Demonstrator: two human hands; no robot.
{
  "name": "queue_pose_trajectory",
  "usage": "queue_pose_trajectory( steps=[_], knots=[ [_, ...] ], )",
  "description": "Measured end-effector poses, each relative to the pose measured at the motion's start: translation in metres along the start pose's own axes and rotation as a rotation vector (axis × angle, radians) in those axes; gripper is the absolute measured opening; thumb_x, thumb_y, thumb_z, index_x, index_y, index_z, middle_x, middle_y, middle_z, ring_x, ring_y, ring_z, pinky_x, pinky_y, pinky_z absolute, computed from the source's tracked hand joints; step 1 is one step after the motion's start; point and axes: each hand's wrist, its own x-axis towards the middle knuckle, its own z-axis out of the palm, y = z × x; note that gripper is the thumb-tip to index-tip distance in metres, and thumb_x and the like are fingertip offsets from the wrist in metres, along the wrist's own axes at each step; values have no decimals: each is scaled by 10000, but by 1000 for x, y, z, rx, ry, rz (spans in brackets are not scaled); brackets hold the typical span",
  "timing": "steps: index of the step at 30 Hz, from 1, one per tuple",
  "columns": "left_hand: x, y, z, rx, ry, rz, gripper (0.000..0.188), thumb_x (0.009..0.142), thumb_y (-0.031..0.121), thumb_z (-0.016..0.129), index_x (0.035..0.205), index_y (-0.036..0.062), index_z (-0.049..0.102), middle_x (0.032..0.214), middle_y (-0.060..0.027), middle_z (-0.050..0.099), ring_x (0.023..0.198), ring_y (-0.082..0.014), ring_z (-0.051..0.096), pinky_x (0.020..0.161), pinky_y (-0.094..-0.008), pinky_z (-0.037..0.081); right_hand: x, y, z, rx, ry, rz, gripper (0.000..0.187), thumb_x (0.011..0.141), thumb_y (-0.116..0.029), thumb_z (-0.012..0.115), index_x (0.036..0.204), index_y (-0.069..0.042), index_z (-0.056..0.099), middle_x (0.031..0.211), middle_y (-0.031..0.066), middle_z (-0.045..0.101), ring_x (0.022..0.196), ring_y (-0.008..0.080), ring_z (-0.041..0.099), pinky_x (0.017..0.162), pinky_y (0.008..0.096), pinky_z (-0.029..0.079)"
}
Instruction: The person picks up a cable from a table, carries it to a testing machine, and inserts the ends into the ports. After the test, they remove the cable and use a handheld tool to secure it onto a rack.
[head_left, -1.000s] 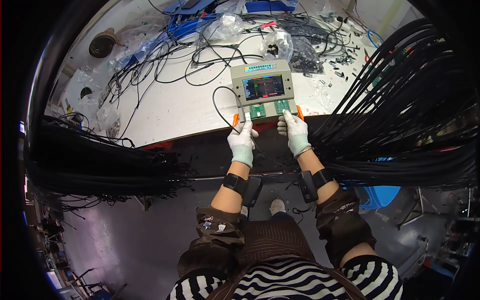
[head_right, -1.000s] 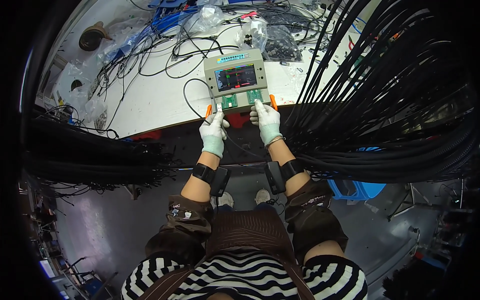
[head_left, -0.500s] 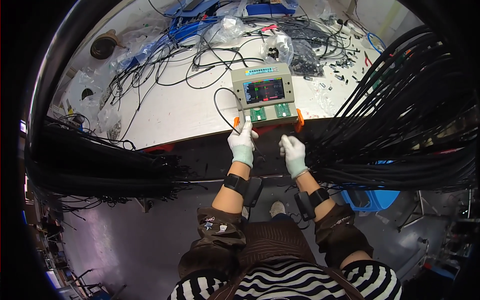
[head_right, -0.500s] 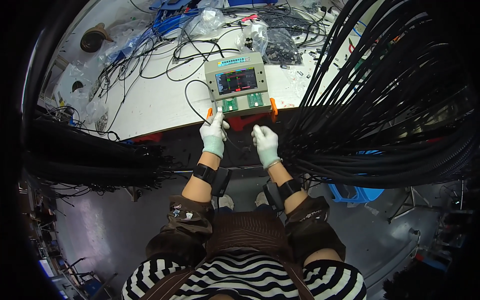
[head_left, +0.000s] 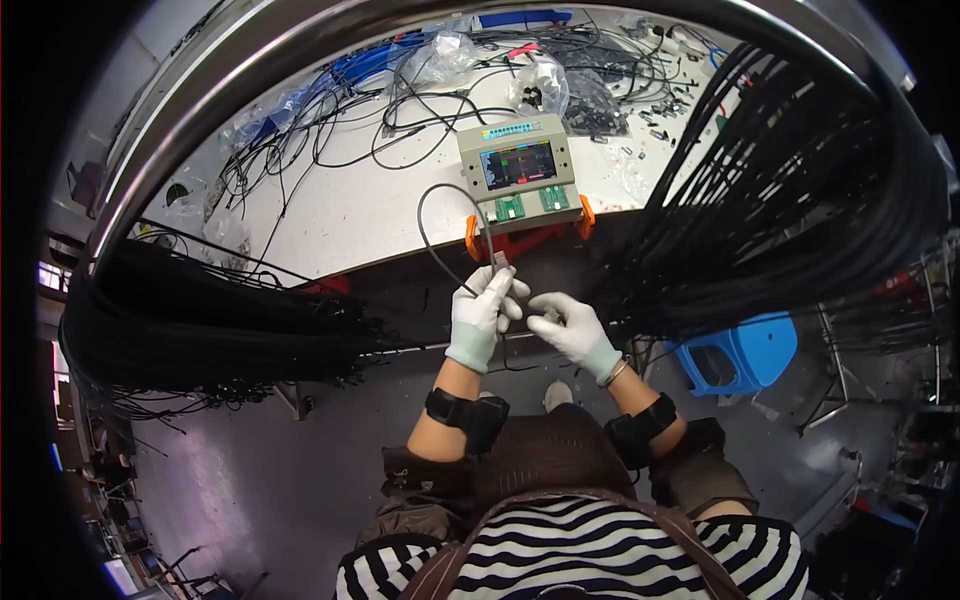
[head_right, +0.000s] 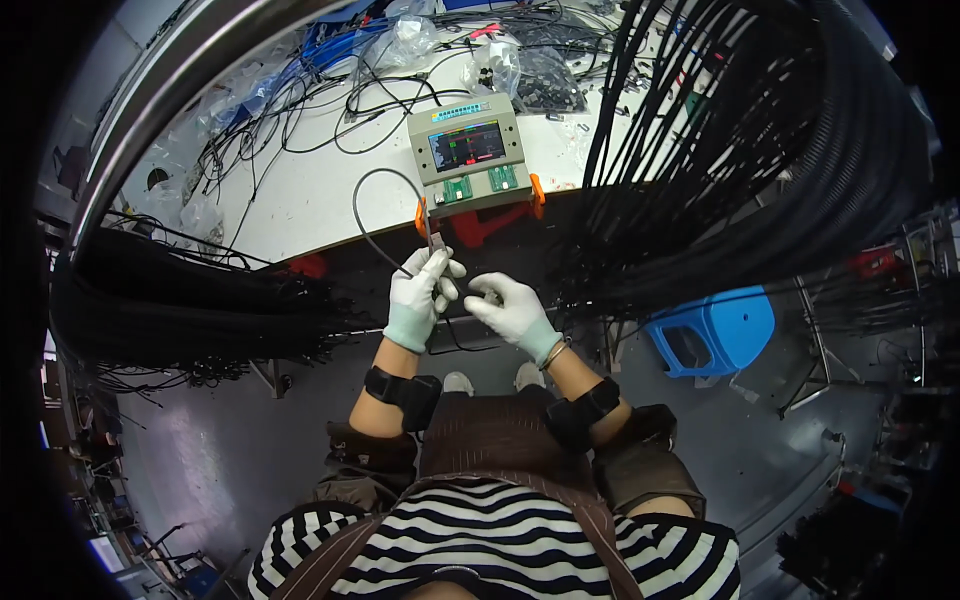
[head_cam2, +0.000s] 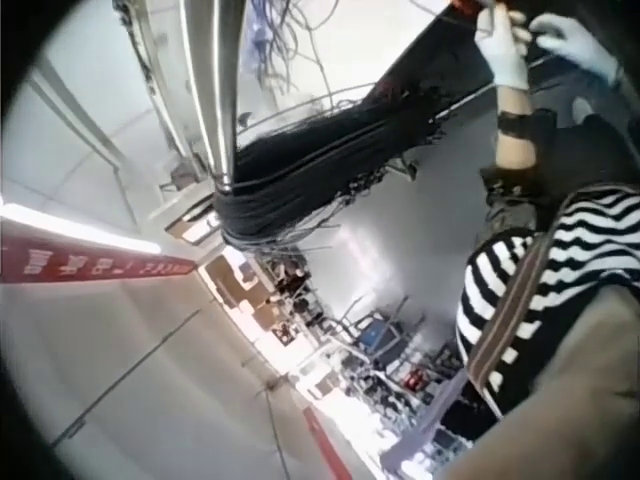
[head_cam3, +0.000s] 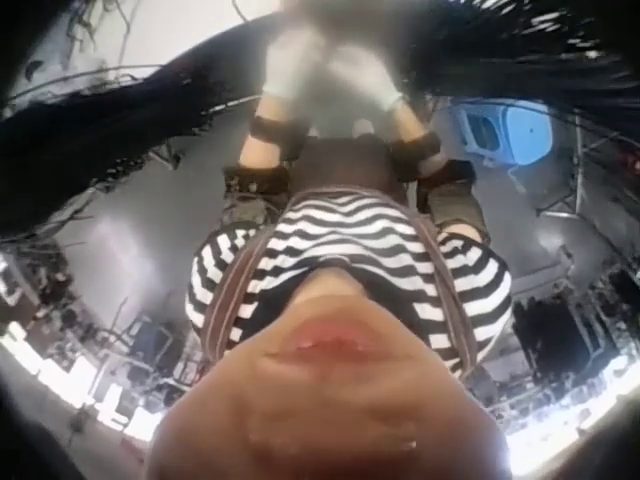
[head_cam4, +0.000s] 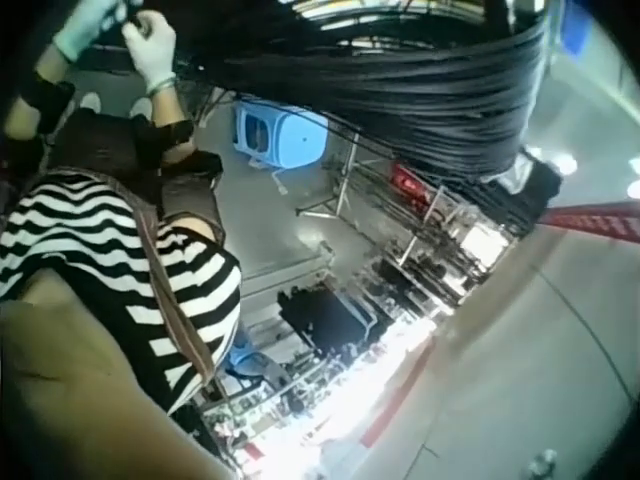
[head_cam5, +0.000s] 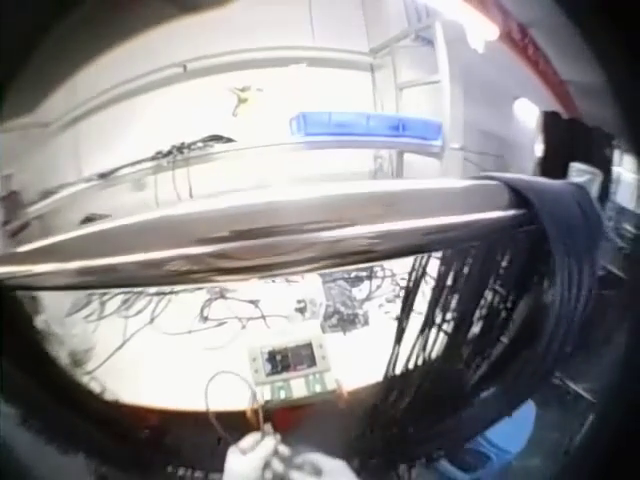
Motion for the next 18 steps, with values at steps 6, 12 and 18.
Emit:
queue_pose_trajectory(
  steps=[6, 12, 18],
  knots=[
    [-58, 66, -2, -98, -163, 38, 210, 887, 240, 549, 915, 34, 577, 649, -36, 597, 402, -37, 438, 340, -169, 293, -42, -73, 7, 12, -225, 45, 161, 812, -156, 624, 817, 4, 638, 672, 14, 578, 624, 72, 524, 578, 235, 432],
    [-80, 79, -37, -47, -271, -39, 196, 893, 222, 543, 926, 33, 581, 580, -1, 539, 413, -39, 424, 362, -172, 281, -75, -123, 15, 0, -47, -40, 147, 805, -148, 621, 814, -4, 646, 690, 72, 608, 600, 112, 543, 585, 254, 445],
    [-111, 75, -20, -58, -499, -29, 157, 893, 192, 530, 869, 50, 593, 594, 27, 508, 439, -19, 405, 386, -156, 257, -116, -132, 22, -150, 103, -108, 153, 784, -161, 635, 791, -9, 651, 713, 120, 622, 613, 161, 575, 602, 275, 460]
  ],
)
